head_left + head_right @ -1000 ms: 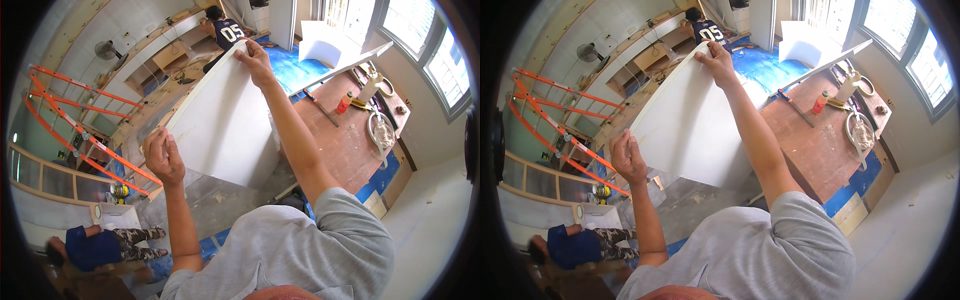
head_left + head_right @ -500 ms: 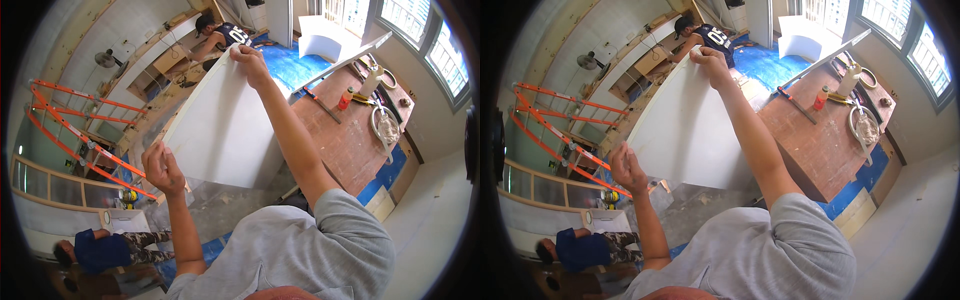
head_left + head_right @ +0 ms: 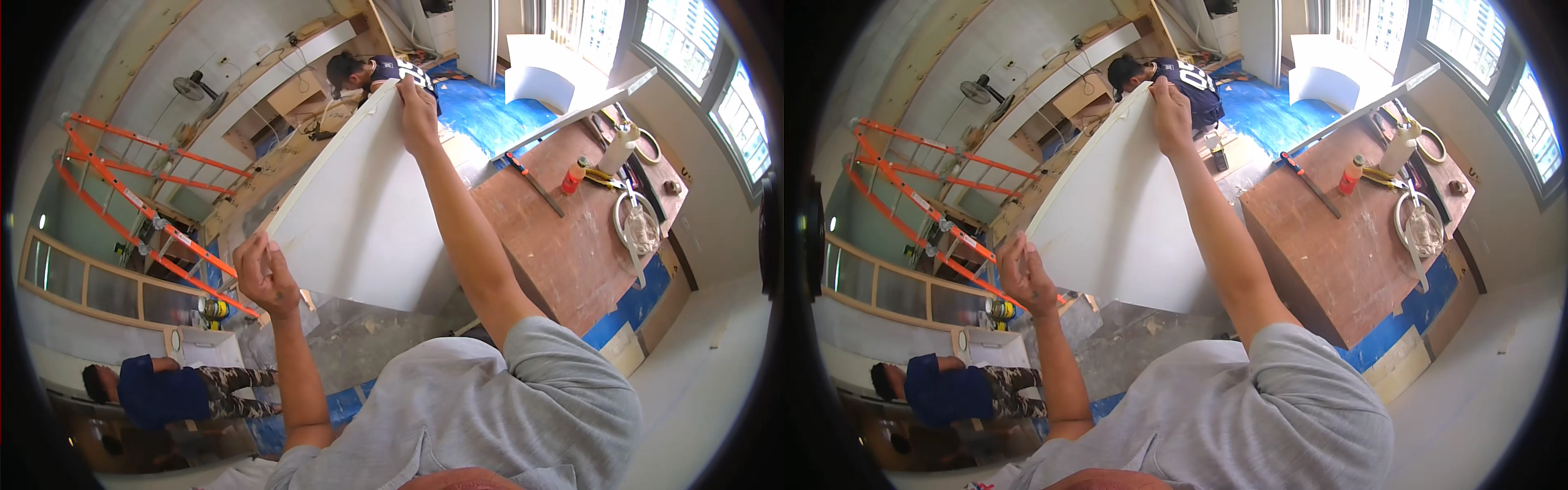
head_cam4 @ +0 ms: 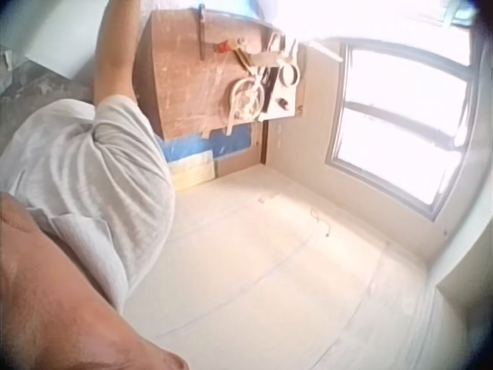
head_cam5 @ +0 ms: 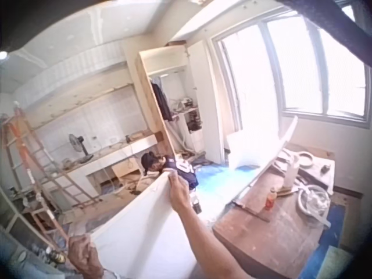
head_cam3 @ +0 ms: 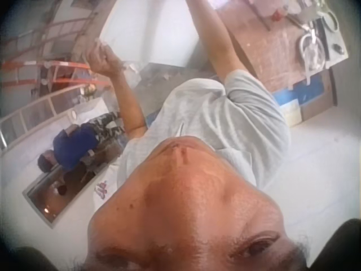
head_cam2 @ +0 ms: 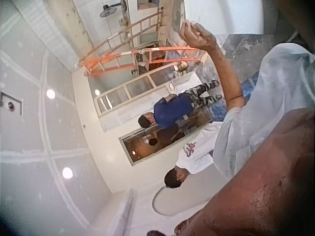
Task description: The person applies a strip of white edging tape to the side of a wooden cabinet door by hand, pressing it firmly along the length and luego wiping the surface with a cloth.
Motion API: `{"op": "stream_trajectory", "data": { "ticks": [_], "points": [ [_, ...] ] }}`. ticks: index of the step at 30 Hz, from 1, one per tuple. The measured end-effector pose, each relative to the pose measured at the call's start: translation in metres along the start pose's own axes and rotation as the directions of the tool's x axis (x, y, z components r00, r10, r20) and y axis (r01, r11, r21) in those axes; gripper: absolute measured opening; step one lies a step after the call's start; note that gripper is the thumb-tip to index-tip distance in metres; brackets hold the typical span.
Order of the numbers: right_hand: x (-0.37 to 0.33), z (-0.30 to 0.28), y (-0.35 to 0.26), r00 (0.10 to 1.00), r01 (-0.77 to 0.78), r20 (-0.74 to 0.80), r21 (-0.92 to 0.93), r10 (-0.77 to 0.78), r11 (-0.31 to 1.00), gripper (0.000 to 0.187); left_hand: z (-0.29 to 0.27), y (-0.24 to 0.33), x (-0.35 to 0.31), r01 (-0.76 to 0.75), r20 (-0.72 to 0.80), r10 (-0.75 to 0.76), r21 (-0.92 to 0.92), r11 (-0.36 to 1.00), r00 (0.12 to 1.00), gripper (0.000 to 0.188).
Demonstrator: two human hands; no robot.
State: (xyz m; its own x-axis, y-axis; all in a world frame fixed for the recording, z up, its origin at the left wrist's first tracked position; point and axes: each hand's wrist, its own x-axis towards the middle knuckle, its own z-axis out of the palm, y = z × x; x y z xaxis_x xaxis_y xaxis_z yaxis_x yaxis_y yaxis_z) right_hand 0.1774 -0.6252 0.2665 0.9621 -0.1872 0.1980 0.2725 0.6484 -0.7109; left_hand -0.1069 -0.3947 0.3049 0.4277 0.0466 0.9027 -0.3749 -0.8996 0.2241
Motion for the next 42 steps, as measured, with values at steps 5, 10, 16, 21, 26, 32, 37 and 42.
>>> {"op": "stream_trajectory", "data": {
  "ticks": [5, 10, 16, 21, 26, 32, 37, 42],
  "points": [
    [-0.032, -0.001, -0.022, 0.984, -0.044, 0.180, 0.212, 0.005, 0.976, 0.037, -0.001, 0.000, -0.003, 0.014, -0.011, -0.014, 0.022, 1.000, 1.000, 0.019],
    [-0.014, -0.008, -0.002, 0.977, 0.091, 0.192, 0.026, -0.094, 0.996, 0.020, 0.001, 0.002, -0.002, -0.010, -0.010, 0.010, 0.015, 1.000, 1.000, 0.018],
    [-0.005, -0.006, 0.010, 0.976, 0.137, 0.188, -0.127, -0.112, 0.982, 0.024, -0.002, 0.005, -0.002, 0.009, -0.011, -0.010, -0.017, 1.000, 1.000, 0.019],
    [0.002, -0.011, 0.010, 0.939, 0.172, 0.334, -0.249, -0.082, 0.953, 0.058, 0.002, 0.000, 0.002, 0.070, -0.031, -0.072, -0.052, 0.996, 0.997, 0.016],
    [-0.014, 0.006, -0.013, 0.972, 0.083, 0.234, -0.426, 0.022, 0.901, 0.067, -0.014, 0.012, 0.015, 0.157, 0.074, -0.151, -0.086, 0.984, 0.986, 0.015],
    [-0.023, 0.021, -0.029, 0.985, 0.064, 0.173, -0.465, 0.019, 0.883, 0.060, -0.045, 0.024, 0.058, 0.306, 0.435, -0.280, 0.011, 0.952, 0.856, 0.021],
    [-0.009, 0.026, -0.007, 0.985, 0.172, 0.121, -0.568, -0.125, 0.805, 0.058, -0.018, 0.041, 0.086, 0.337, 0.430, -0.396, 0.210, 0.918, 0.811, 0.023],
    [-0.013, 0.034, -0.010, 0.992, 0.125, 0.101, -0.614, -0.079, 0.779, 0.056, 0.017, 0.042, 0.081, 0.163, 0.325, -0.268, 0.317, 0.934, 0.907, 0.021]
  ]
}}
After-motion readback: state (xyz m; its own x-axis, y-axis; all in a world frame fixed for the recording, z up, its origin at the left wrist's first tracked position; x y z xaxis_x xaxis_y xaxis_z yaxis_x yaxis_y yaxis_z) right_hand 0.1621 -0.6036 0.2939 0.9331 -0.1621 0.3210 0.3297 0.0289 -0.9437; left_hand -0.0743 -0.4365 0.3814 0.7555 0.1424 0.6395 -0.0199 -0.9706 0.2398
